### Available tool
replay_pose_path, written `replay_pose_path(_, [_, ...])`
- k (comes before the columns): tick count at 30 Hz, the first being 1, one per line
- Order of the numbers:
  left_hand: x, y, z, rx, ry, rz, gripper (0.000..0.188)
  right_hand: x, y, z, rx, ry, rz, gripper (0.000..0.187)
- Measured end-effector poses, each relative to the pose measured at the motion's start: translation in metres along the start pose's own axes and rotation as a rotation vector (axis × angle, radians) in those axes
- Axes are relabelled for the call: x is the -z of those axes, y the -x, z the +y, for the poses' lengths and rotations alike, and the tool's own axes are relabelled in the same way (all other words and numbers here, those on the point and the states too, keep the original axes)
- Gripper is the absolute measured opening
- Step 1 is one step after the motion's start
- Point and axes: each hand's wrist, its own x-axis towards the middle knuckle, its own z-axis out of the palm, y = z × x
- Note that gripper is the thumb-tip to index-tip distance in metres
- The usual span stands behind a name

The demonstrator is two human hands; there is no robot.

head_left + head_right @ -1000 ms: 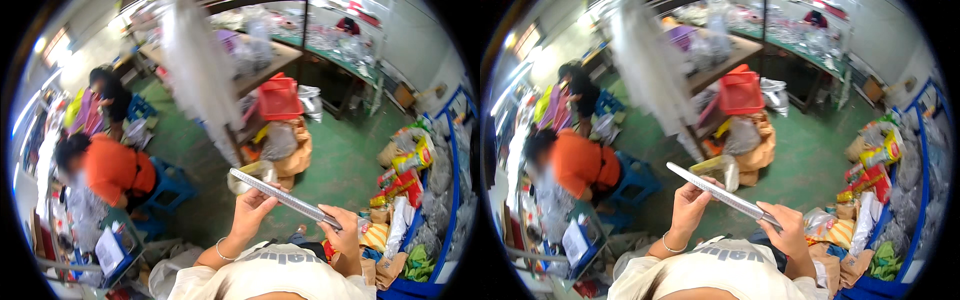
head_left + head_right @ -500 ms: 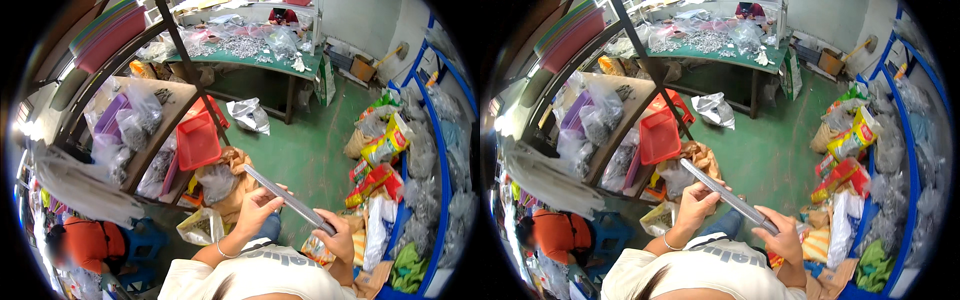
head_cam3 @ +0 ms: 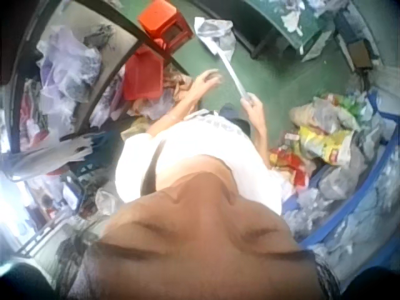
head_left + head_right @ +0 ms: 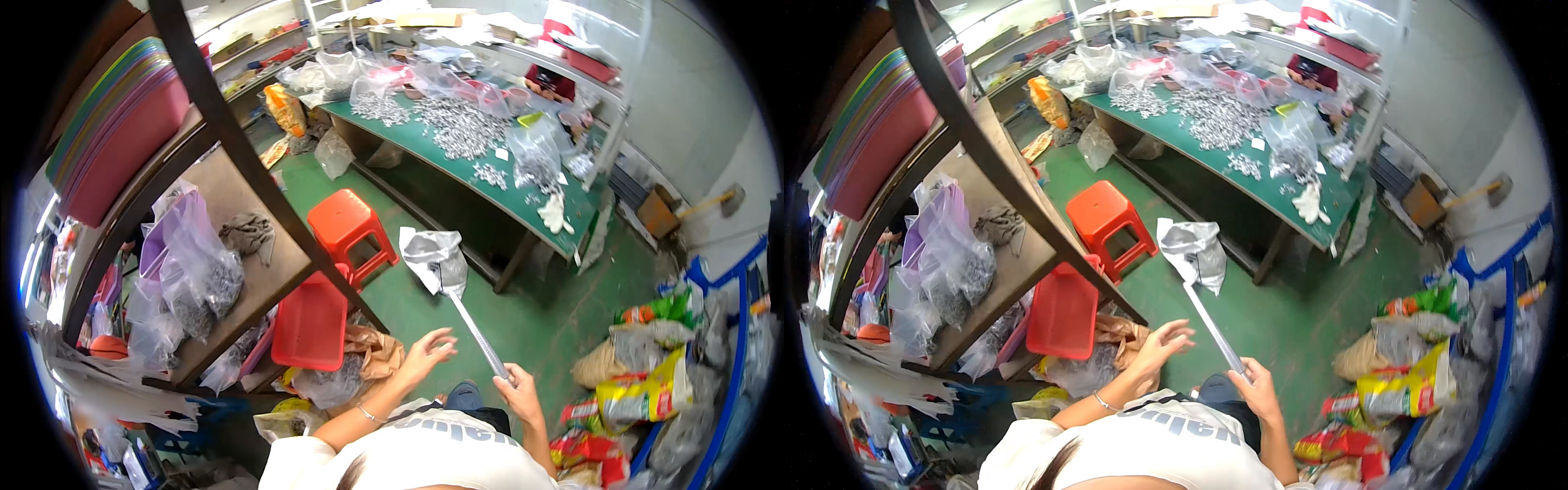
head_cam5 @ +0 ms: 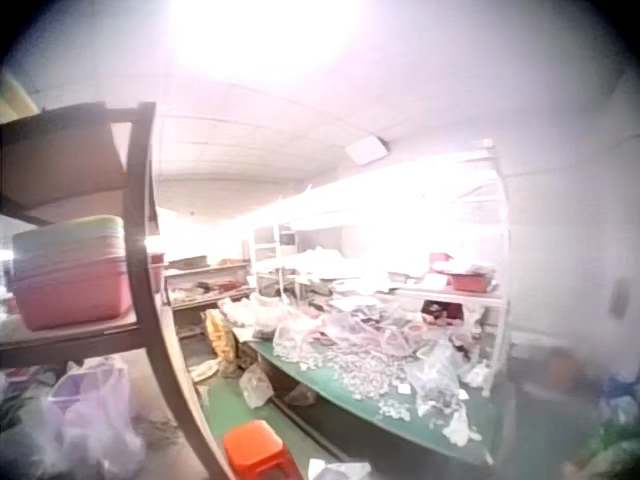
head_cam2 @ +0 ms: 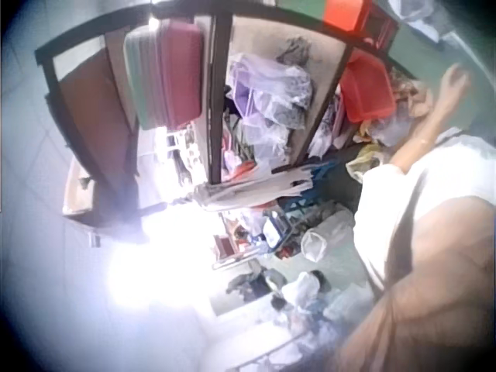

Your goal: The person picks up metal ring components from a table, slides them onto a tapered sizing tool one at a time, and then places them into a small bag.

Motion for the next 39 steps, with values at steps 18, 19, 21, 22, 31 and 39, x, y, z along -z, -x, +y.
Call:
replay_pose_path(18, [0.215, -0.217, -0.119, 0.832, -0.668, 0.44, 0.062, 0.091, -0.377, 0.142, -0.156, 0.609, -0.312, 0.026])
replay_pose_path(19, [0.242, -0.238, -0.122, 1.032, -0.654, 0.379, 0.065, 0.078, -0.392, 0.13, -0.153, 0.575, -0.285, 0.025])
replay_pose_path(21, [0.281, -0.293, -0.102, 1.104, -0.726, 0.219, 0.068, 0.055, -0.431, 0.113, -0.147, 0.55, -0.229, 0.024])
replay_pose_path(22, [0.296, -0.314, -0.088, 1.062, -0.762, 0.195, 0.069, 0.041, -0.448, 0.111, -0.133, 0.509, -0.175, 0.025])
replay_pose_path(31, [0.425, -0.42, -0.024, 1.146, -0.7, -0.075, 0.07, -0.042, -0.569, 0.054, -0.072, 0.315, -0.012, 0.013])
replay_pose_path(39, [0.453, -0.449, 0.01, 0.997, -0.647, 0.071, 0.073, -0.065, -0.605, -0.012, -0.155, 0.332, -0.035, 0.013])
